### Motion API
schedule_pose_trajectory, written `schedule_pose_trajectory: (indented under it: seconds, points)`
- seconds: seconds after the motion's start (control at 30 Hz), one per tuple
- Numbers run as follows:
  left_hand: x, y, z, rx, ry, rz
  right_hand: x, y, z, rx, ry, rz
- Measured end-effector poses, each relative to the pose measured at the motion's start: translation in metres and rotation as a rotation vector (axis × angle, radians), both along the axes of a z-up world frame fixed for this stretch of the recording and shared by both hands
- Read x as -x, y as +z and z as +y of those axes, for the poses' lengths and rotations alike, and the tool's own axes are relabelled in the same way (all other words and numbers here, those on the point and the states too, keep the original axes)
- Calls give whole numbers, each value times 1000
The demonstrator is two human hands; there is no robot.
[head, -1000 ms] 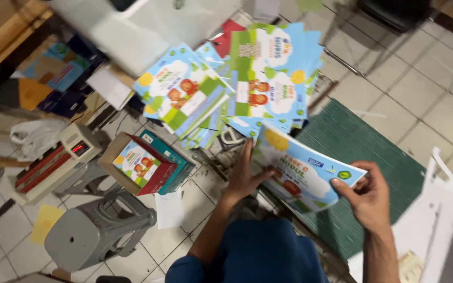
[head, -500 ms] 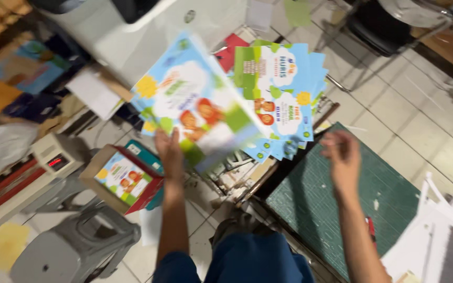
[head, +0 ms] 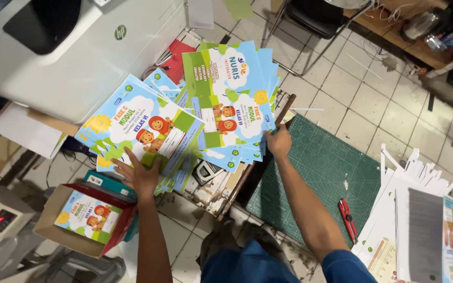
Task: The person processes printed booklets by placing them on a cutting mat, using a utility knife to trim excess paper from the edges, and stacking them with other similar booklets.
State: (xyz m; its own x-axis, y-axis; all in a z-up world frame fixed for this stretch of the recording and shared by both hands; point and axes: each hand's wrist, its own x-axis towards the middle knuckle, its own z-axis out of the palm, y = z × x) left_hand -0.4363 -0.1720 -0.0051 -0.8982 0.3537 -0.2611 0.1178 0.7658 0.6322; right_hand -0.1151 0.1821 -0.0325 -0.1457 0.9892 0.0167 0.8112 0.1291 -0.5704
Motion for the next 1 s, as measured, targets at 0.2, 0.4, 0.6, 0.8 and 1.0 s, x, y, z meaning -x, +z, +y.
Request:
schedule_pose_trajectory:
  seconds: [0.2, 0.4, 0.6, 0.8, 1.0]
  points:
    - [-10, 43, 6, 72, -22, 80, -11, 60, 6, 130, -149, 424]
    - [-113, 91, 59, -357, -345, 308, -92, 220, -45, -124, -23, 654]
    - [-233, 118, 166, -936, -528, -1462, -177, 312, -150, -325, 381, 338]
    - [-265, 67, 165, -1009, -154, -1462, -235, 241, -225, -388, 998, 300]
    - [-275, -10, 129, -549, -52, -1086, -329, 162, -212, 304, 212, 389]
